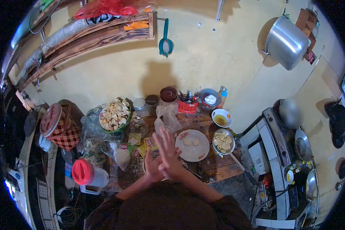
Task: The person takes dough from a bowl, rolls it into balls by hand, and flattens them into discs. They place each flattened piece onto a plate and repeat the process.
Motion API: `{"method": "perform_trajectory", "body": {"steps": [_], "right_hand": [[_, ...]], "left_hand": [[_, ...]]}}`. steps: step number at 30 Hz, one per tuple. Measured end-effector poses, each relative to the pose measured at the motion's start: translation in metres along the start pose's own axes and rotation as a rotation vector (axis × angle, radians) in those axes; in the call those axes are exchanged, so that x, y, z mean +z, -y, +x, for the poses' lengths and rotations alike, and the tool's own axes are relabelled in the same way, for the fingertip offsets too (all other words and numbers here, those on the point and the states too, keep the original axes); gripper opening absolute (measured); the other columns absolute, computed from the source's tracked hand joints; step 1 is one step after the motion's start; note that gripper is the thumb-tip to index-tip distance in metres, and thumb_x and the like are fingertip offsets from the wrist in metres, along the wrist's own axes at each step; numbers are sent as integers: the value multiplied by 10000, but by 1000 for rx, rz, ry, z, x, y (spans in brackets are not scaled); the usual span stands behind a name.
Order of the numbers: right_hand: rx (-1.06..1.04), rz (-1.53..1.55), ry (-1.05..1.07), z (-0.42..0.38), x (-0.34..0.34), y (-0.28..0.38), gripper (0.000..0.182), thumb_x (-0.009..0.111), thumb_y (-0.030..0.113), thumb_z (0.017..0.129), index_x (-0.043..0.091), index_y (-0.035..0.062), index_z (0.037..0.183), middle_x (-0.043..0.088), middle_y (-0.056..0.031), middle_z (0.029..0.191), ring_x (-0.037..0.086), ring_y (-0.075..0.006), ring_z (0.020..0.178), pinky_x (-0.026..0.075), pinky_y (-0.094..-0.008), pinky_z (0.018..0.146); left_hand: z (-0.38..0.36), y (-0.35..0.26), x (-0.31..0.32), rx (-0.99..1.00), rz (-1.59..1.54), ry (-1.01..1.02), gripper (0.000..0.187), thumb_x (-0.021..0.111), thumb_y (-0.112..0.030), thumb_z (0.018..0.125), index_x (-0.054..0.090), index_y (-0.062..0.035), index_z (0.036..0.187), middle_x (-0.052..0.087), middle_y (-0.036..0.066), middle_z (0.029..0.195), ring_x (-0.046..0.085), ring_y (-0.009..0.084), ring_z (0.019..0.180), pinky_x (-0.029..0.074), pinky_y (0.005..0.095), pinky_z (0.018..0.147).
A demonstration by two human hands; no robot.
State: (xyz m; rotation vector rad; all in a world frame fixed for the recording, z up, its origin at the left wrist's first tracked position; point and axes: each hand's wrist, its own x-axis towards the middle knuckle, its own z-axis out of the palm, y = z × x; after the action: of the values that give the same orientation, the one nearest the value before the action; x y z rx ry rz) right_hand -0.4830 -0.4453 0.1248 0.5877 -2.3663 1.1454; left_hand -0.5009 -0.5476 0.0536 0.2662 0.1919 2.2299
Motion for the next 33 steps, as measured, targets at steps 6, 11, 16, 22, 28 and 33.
{"method": "perform_trajectory", "body": {"steps": [6,11,16,22,28,33], "right_hand": [[279,354,-98,-15,-26,-12,505,552,214,862,391,30,1304,462,-178,1263,415,-348,1173,345,-430,967],[128,-153,94,-40,-3,-16,278,636,116,789,608,42,1055,560,-163,1116,515,-314,1042,400,-386,918],[189,45,26,-49,3,-14,264,692,146,736,652,63,984,631,-130,966,580,-255,887,455,-350,833],[346,192,-55,-49,3,-11,288,716,146,700,651,58,967,653,-95,908,587,-238,898,431,-371,872],[-15,-93,-72,-36,-4,-11,473,638,333,771,552,66,1152,498,-199,1199,398,-396,1164,310,-492,975],[21,-215,-78,-13,14,16,764,554,551,759,377,94,1345,273,-243,1390,228,-445,1286,203,-556,1024]], "left_hand": [[-3,-16,7,103,54,-296,889,277,-727,797,303,-38,1359,312,153,1409,311,291,1292,278,456,1038],[-4,-18,3,112,-64,-51,862,304,-721,798,233,-102,1394,266,162,1422,320,306,1279,322,449,1004],[-4,-20,-15,136,-179,87,856,329,-711,799,166,-135,1412,234,180,1423,339,316,1257,334,454,995],[-3,-16,2,111,89,-170,857,307,-715,800,187,-117,1403,286,187,1397,350,325,1248,327,469,1004],[-5,-13,-6,-28,-93,65,904,254,-755,780,190,-107,1407,306,159,1396,363,314,1243,287,488,1020],[5,17,18,60,6,-45,909,277,-771,760,142,-171,1430,139,133,1476,171,288,1353,154,535,1063]]}}
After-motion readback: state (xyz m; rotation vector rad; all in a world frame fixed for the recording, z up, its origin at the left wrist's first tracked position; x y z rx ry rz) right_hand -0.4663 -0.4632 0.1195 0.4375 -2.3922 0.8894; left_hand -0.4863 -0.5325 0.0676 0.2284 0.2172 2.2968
